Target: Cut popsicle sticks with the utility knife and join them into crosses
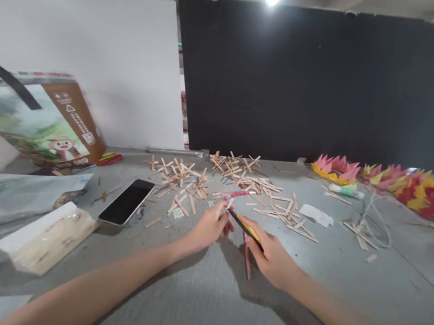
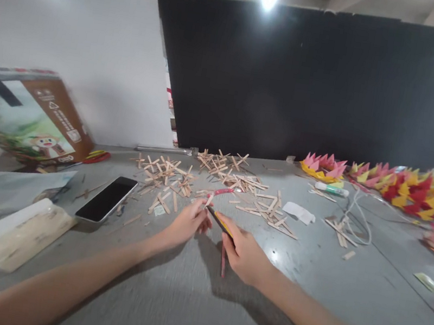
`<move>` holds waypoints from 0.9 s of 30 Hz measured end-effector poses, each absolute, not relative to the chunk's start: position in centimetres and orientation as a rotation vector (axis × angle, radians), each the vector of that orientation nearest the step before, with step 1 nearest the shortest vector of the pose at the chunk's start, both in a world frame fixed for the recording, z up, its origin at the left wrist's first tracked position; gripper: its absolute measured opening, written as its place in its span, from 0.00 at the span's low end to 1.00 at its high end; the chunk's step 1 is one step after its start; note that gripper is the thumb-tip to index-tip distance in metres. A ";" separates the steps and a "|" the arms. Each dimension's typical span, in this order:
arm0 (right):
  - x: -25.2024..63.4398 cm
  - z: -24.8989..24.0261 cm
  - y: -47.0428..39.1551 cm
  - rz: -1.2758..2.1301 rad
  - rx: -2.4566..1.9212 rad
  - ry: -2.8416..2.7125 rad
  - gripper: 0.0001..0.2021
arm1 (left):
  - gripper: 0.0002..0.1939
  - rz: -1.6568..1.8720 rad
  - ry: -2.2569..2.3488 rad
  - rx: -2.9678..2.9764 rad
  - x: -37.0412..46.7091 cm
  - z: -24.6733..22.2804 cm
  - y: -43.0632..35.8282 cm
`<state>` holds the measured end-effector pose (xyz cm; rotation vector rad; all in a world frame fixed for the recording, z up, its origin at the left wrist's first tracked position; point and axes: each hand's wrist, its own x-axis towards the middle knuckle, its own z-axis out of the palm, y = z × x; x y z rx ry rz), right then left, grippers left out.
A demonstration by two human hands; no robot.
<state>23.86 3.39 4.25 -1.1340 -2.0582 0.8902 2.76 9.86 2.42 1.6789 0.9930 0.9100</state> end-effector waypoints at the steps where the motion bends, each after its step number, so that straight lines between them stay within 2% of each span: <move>1: 23.8 3.8 3.4 0.966 -1.123 -1.968 0.24 | 0.13 0.945 0.966 1.619 3.2 2.1 9.8; 4: 23.8 2.3 3.2 1.300 -1.070 -1.600 0.26 | 0.18 1.017 0.849 1.506 4.1 1.5 9.4; 6: 23.9 1.7 3.1 1.409 -1.026 -1.446 0.28 | 0.20 1.032 0.806 1.480 4.3 1.4 9.2; 17: 23.8 1.8 3.2 1.540 -1.043 -1.339 0.26 | 0.20 0.955 0.789 1.381 3.6 0.9 9.0; 27: 24.5 2.6 4.1 1.725 -1.028 -1.121 0.30 | 0.22 0.936 0.812 1.409 3.6 1.2 9.1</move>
